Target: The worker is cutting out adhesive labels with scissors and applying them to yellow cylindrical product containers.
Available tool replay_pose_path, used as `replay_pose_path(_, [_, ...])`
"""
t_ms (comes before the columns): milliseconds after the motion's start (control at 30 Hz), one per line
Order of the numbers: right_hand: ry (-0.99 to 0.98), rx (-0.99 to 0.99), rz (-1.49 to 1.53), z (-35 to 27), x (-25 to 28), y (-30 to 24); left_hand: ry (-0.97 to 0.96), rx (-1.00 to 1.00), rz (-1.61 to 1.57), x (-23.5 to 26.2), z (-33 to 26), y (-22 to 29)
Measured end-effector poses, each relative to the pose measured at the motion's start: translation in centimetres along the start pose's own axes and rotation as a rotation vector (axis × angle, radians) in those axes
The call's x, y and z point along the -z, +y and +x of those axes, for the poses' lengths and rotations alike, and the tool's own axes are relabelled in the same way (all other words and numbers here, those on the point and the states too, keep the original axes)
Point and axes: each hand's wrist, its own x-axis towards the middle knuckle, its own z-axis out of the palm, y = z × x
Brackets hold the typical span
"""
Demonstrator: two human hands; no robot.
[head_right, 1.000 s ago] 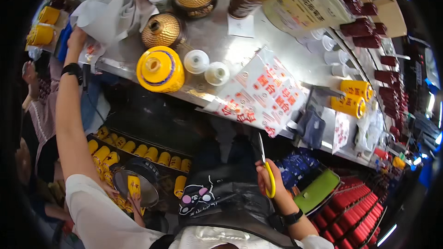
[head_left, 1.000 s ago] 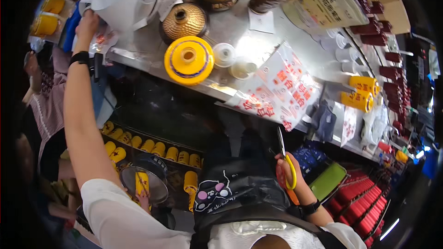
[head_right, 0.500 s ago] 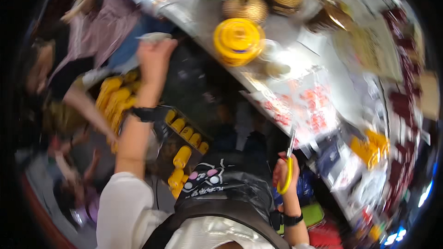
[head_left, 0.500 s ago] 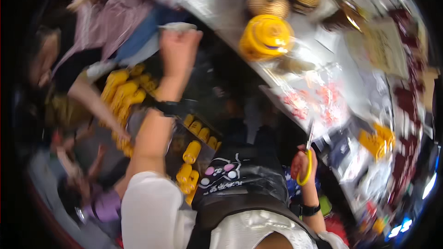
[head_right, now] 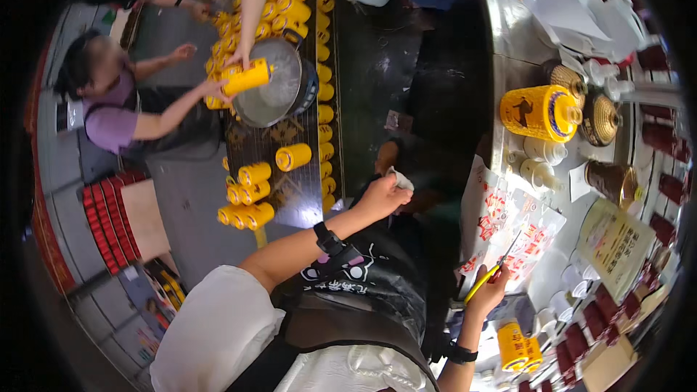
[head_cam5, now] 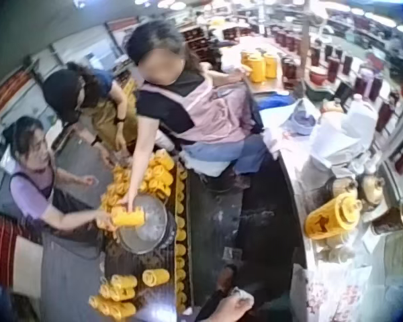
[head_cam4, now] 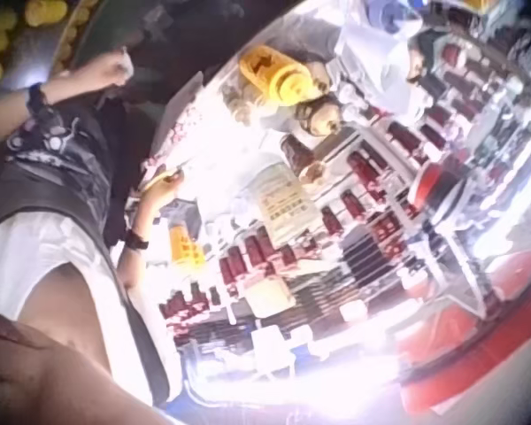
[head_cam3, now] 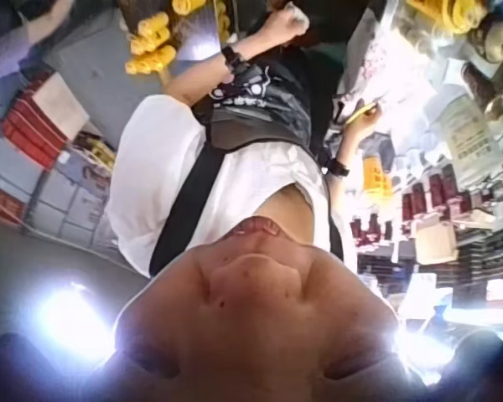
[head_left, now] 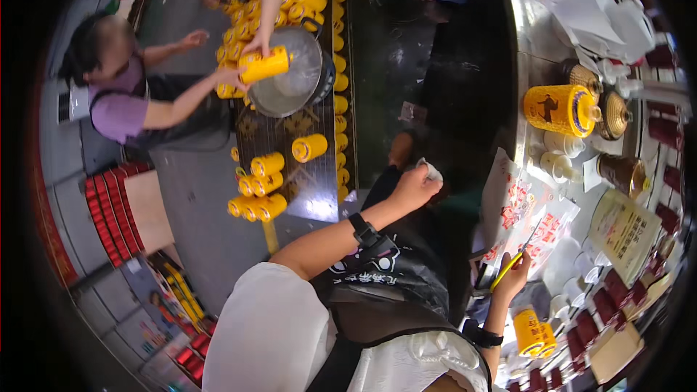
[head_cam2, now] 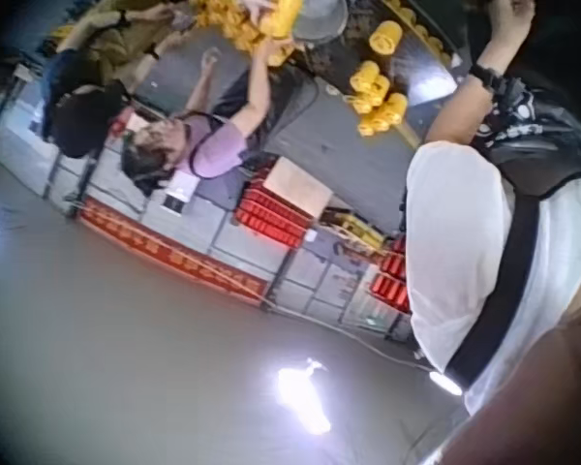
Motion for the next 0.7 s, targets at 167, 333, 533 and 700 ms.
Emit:
replay_pose_path(167, [0.006, 0.067, -0.123, 1.7, -0.8, 1.0, 0.229, 0.103, 0.329, 6.9, -3.0, -4.1])
replay_pose_path(333, [0.029, 0.036, -0.423, 3.5, -2.1, 1.6, 0.669, 0.358, 0.596, 16.9, -4.8, -11.2])
replay_pose_path(533, [-0.045, -0.002, -0.595, 4.8, -3.2, 0.8, 1.0, 0.668, 0.724, 27.1, -5.8, -20.4])
replay_pose_path(700, [-0.144, -0.045, -0.69, 5.5, -4.3, -1.2, 1.02, 0.616, 0.748, 32.6, -3.2, -24.0])
